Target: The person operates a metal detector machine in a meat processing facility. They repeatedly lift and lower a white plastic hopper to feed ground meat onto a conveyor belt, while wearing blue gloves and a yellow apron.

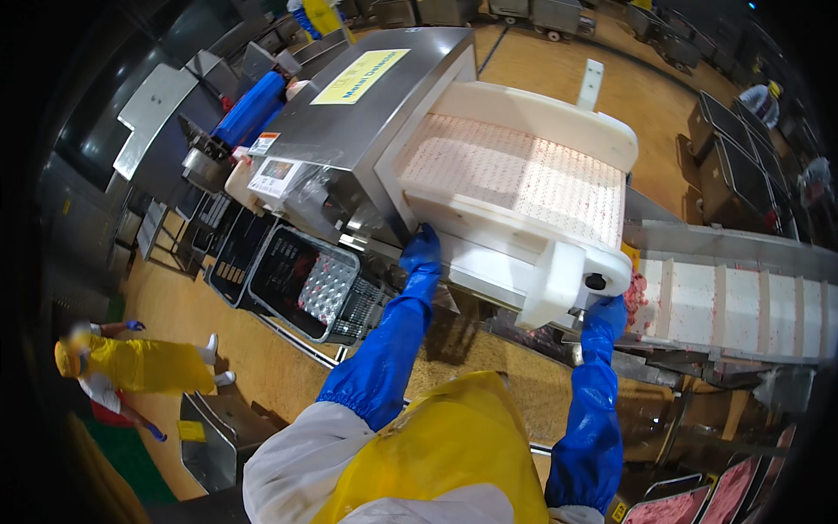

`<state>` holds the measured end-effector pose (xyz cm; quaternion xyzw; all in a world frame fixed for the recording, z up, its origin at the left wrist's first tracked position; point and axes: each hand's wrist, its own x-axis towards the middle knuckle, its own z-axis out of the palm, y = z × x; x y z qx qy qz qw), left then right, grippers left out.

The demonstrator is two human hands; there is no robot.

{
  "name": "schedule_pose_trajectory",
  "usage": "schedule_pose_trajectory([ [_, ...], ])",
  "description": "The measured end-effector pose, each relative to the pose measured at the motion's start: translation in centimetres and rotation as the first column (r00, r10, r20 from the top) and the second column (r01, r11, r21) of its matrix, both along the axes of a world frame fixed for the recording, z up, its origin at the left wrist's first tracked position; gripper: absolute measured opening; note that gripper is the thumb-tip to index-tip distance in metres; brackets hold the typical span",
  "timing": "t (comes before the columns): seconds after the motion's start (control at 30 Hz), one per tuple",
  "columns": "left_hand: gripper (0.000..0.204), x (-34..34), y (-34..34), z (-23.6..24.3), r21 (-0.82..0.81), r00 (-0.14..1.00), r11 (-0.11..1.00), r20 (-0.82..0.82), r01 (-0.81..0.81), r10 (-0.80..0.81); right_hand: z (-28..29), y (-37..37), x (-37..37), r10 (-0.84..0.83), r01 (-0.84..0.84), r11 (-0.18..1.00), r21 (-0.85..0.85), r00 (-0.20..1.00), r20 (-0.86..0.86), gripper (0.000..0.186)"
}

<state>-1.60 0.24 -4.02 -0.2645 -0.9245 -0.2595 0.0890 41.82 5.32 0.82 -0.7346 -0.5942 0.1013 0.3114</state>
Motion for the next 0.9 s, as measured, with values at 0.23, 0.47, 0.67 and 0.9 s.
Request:
schedule_pose_trajectory([
  [0.23, 0.065, 0.4, 0.2, 1.0, 0.011, 0.997, 1.000, 0.079, 0.020, -0.021, -0.7, 0.7, 1.0, 0.000, 0.000, 0.994, -0.111, 1.000, 0.002, 0.040],
  [0.47, 0.065, 0.9, 0.3, 1.4, 0.029, 0.998, 0.999, 0.066, -0.022, 0.020, -1.9, 1.2, 1.2, -0.033, 0.033, 0.999, 0.018, 0.999, -0.006, 0.030],
  [0.67, 0.066, 1.0, 0.1, 1.8, -0.012, 0.997, 0.999, 0.066, -0.043, 0.044, -1.5, 0.9, 1.0, -0.051, 0.051, 0.998, -0.020, 0.999, 0.020, 0.032],
  [0.9, 0.063, 1.0, 0.3, 1.4, 0.056, 0.996, 0.997, 0.071, -0.053, 0.049, -3.2, 1.6, 1.7, -0.056, 0.057, 0.998, -0.024, 0.998, 0.043, 0.032],
])
